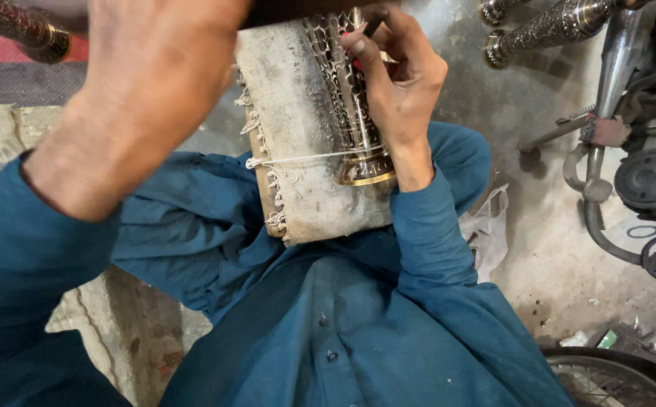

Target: The person uses a hammer and a small chisel to engrave a decorative pattern into a silver-colored metal cup. The cup is held steady on a padded support while the person repeatedly taps the chisel to create a textured surface.

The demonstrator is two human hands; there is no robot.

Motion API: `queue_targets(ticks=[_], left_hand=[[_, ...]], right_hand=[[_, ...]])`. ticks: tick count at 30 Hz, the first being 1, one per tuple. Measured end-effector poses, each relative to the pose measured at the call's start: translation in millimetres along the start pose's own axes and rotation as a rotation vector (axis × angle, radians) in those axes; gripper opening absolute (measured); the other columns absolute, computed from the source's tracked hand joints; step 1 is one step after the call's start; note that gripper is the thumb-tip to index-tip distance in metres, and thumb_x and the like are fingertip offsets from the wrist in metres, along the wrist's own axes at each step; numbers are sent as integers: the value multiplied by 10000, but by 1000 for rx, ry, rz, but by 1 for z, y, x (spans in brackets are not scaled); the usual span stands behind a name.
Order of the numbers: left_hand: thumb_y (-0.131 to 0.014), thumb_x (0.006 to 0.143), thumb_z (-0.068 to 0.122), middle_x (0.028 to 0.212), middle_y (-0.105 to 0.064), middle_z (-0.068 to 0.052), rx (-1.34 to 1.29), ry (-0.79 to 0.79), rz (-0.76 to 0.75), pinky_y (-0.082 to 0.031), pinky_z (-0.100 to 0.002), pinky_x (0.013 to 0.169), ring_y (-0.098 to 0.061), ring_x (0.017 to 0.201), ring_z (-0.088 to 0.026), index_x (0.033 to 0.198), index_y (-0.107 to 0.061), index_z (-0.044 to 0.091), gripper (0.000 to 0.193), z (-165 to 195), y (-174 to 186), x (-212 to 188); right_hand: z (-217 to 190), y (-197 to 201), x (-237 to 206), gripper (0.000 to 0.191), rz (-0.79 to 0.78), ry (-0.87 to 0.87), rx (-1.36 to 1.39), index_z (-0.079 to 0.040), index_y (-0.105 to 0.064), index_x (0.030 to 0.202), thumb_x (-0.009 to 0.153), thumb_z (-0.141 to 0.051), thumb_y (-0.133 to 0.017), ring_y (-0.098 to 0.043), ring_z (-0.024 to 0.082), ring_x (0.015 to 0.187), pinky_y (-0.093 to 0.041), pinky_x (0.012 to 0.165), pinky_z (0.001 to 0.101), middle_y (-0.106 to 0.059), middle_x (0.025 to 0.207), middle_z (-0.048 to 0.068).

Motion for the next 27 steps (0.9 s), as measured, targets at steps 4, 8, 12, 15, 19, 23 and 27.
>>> queue_targets(ticks=[4,8,12,15,19,23,27], left_hand=[[-638,853,27,870,-607,-126,-20,-2,9,-466,-411,721,-629,805,-315,1057,-643,43,205,-1,-1,0],[-633,857,14,876,-608,-128,-25,-6,17,-466,-414,725,-628,814,-320,1061,-643,46,207,0,0,0],[-628,860,0,882,-609,-130,-29,1,16,-465,-417,729,-626,822,-325,1065,-643,49,211,1,0,0],[-624,863,-10,887,-610,-131,-19,-9,32,-464,-420,732,-625,828,-329,1068,-643,51,216,3,1,0],[-622,859,-24,879,-610,-130,-6,-3,27,-461,-421,729,-623,819,-330,1057,-642,56,214,2,1,2],[-641,869,-28,849,-611,-119,41,-2,24,-460,-421,715,-622,769,-312,1058,-654,55,207,1,1,6],[-647,896,-63,849,-627,-148,25,28,-30,-469,-443,667,-627,747,-339,1094,-692,33,224,-1,-2,7]], right_hand=[[-1,-1,1,297,-15,39,2,-15,-606,1381,1102,9,-707,-774,146,1016,-658,870,264,-787,1129,123],[0,-1,1,285,-6,11,26,-10,-612,1381,1110,3,-701,-767,148,1014,-644,889,266,-778,1117,116],[-1,-2,0,302,0,-1,112,-14,-602,1376,1099,-8,-721,-760,142,1029,-640,899,263,-741,1196,110],[1,-3,0,234,-18,-40,23,-1,-636,1343,1119,8,-704,-763,149,1020,-647,906,274,-774,1069,105],[0,-3,0,277,-18,-12,43,1,-617,1364,1102,7,-705,-765,150,1016,-656,885,278,-773,1102,105],[2,-4,0,283,-11,-9,50,2,-611,1367,1101,12,-705,-761,147,1021,-656,893,284,-762,1119,112],[4,-4,1,268,-25,-27,23,3,-632,1370,1111,25,-696,-757,133,990,-660,903,284,-771,1040,104]])
Point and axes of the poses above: each hand's wrist, its own x-axis towards the middle knuckle, its own y-axis out of the back of the hand, z = x × y, the point moved 5 cm from there along x, towards the middle knuckle
